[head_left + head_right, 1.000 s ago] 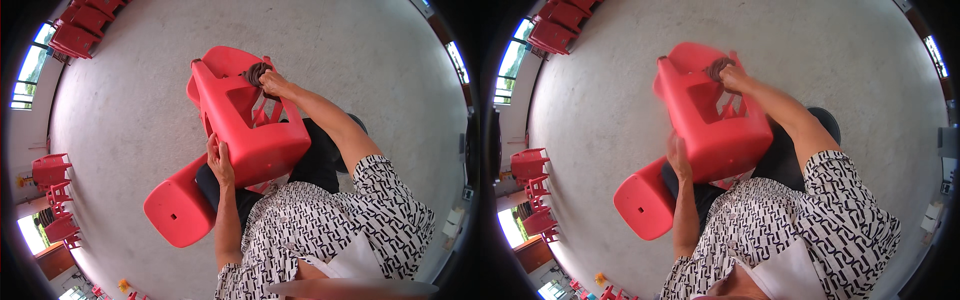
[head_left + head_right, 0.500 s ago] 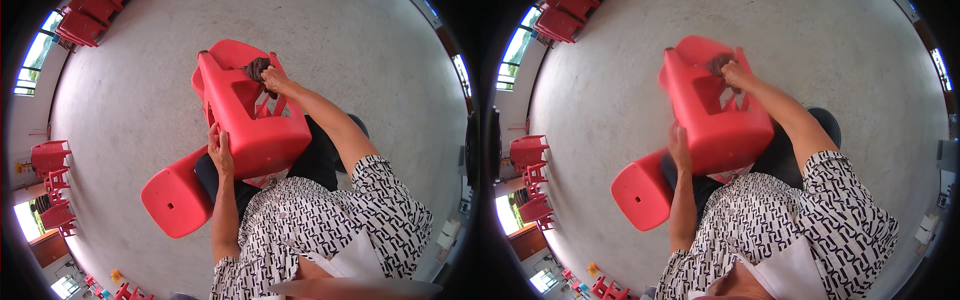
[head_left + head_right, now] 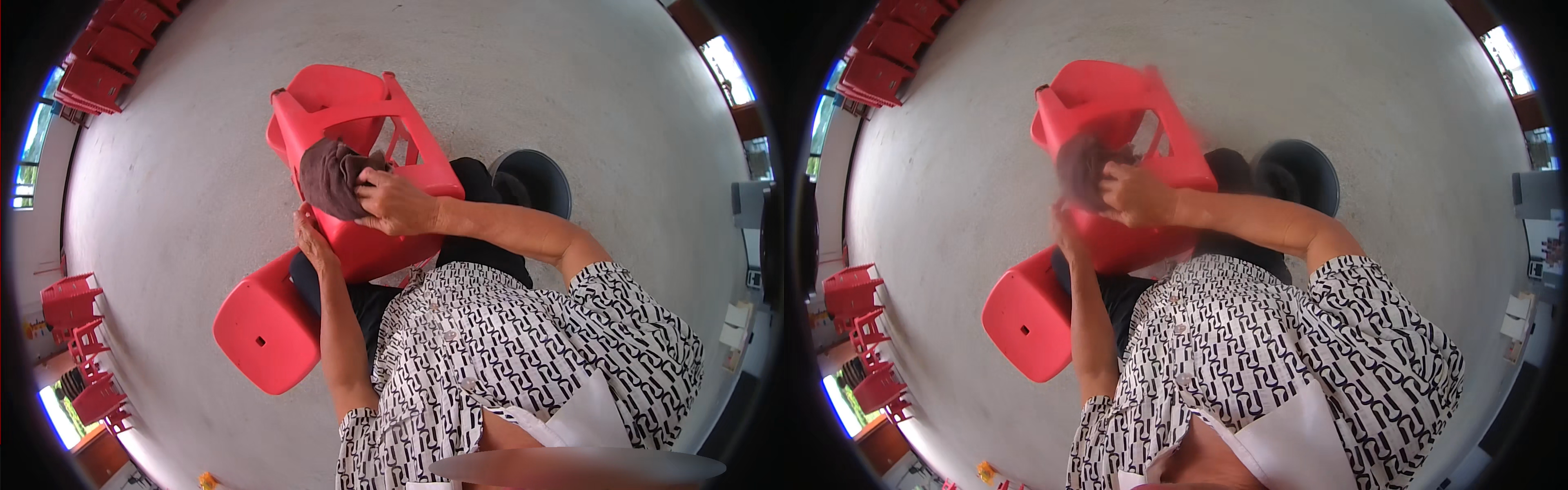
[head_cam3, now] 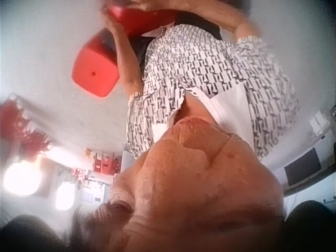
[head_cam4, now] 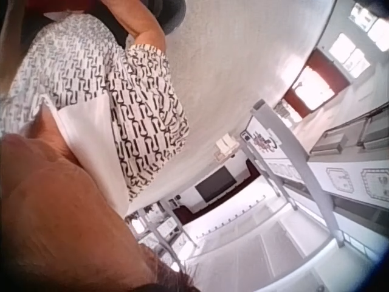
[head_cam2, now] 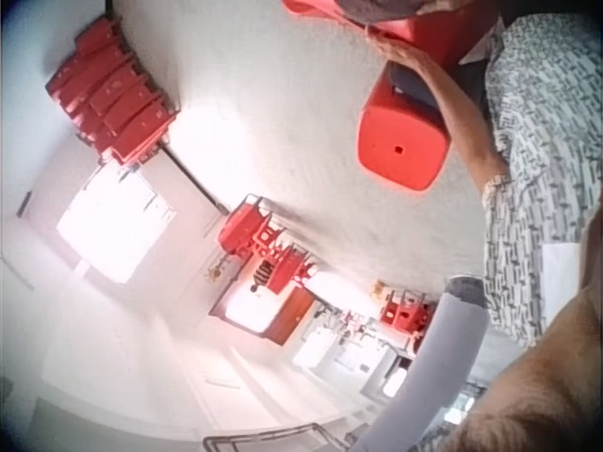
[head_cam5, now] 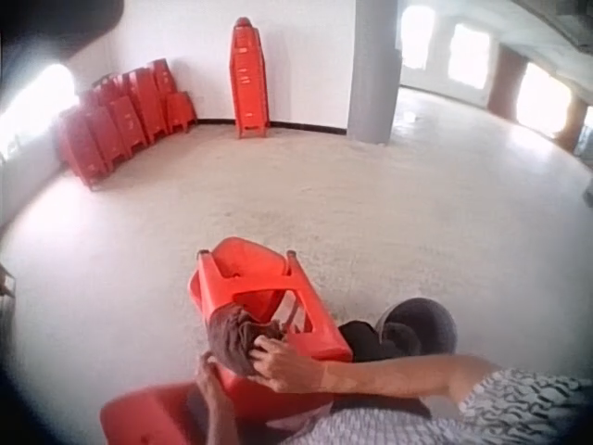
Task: Cleaning plastic stools using a cloth and a bucket of water.
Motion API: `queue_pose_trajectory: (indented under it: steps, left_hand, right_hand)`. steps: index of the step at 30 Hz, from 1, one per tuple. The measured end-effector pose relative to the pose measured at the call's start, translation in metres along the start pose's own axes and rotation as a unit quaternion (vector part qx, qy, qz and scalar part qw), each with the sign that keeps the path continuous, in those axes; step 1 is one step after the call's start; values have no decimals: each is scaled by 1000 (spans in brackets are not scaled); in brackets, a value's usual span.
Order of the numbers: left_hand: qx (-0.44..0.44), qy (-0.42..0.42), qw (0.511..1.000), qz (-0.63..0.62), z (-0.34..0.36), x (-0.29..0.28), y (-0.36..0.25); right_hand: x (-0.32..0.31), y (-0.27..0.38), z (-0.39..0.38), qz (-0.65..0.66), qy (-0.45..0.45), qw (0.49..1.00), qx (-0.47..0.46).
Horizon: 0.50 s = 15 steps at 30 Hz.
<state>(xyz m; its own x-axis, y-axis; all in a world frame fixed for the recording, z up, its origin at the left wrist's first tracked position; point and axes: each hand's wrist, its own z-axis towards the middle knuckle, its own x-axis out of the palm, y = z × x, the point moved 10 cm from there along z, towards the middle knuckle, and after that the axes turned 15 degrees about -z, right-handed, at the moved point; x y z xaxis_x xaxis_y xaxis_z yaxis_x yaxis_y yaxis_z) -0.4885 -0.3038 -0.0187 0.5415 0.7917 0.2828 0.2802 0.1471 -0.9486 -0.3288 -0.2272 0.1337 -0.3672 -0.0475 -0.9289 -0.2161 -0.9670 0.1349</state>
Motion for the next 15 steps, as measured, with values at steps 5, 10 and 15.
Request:
queue_pose_trajectory:
  steps: [5,10,15]
  left_hand:
    - [-41,49,997,-35,1,23,-12]
    - [-96,52,993,-34,13,16,-3]
    - [-45,55,997,15,14,4,-13]
  right_hand:
    - [5,29,-31,-96,71,993,-7]
    - [14,-8,-20,-57,9,994,92]
    - [-8,-47,-92,-76,-51,980,175]
